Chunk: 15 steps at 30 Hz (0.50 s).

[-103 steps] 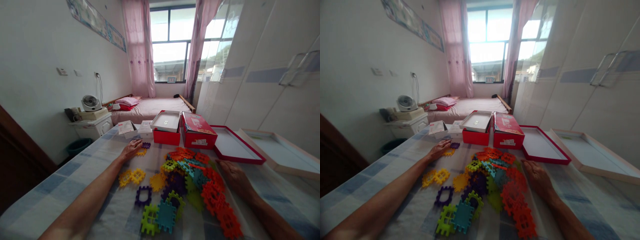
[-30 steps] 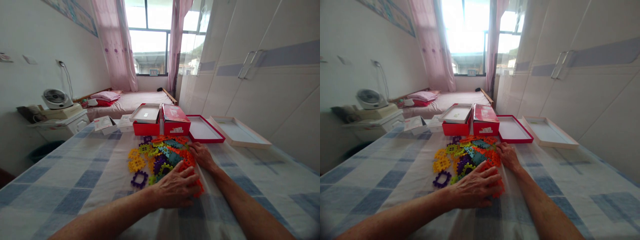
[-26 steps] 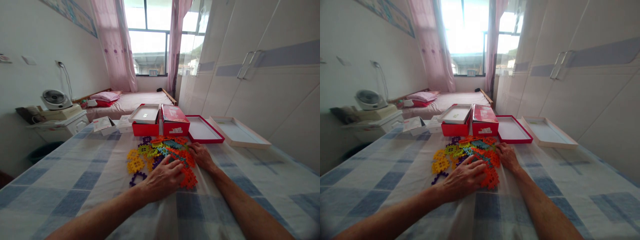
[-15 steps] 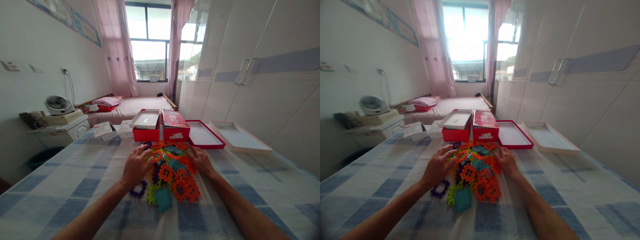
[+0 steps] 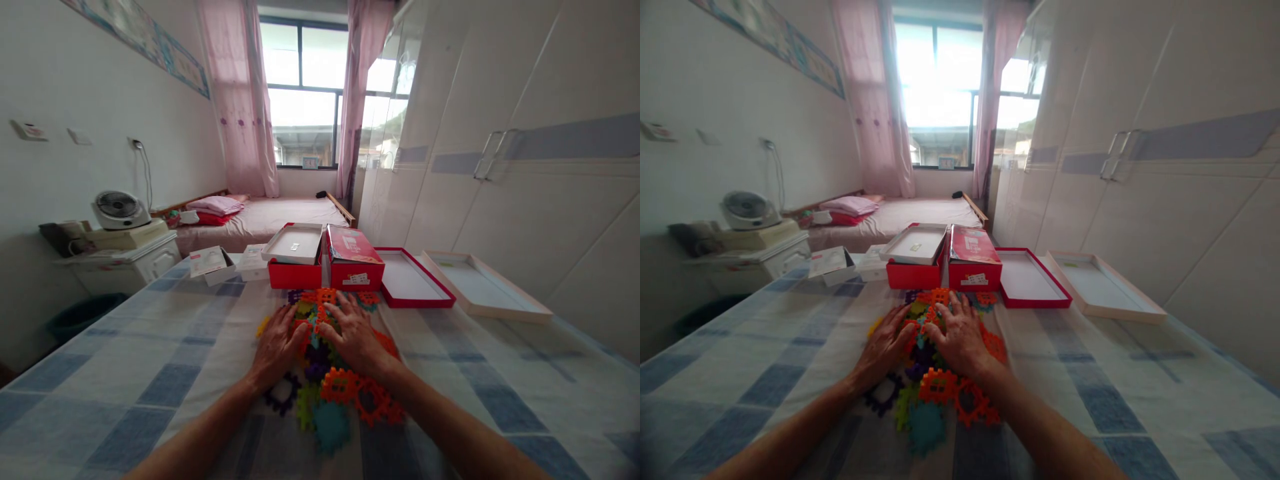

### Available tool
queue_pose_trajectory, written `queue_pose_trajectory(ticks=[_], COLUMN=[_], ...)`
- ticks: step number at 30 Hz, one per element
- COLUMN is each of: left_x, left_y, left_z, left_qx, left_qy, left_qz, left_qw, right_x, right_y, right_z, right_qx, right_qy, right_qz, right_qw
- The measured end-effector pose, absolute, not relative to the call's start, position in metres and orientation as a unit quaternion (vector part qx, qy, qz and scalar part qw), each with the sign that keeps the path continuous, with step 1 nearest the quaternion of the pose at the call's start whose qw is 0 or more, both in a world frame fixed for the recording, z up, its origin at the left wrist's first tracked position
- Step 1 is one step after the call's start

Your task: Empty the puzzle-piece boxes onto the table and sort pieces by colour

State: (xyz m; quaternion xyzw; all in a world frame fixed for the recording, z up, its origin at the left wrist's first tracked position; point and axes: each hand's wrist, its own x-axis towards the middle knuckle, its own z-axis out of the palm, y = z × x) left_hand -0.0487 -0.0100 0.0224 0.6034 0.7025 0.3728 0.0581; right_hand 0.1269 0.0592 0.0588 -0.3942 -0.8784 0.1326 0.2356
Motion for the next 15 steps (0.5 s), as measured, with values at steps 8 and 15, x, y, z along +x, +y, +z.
queue_pose_trajectory(ticks=[8, 15], left_x=[-0.055, -0.049], left_y=[-0.008, -0.032], left_z=[0.018, 0.041], left_qx=[0.567, 0.689], left_qy=[0.698, 0.638], left_qz=[0.43, 0.342], left_qw=[0.081, 0.029], right_x=[0.111, 0.204], right_y=[0.049, 0.047], right_z=[0.066, 0.082], right_qx=[-0.249, -0.308], right_qy=[-0.95, -0.928], right_qz=[0.083, 0.115], right_qw=[0.171, 0.176])
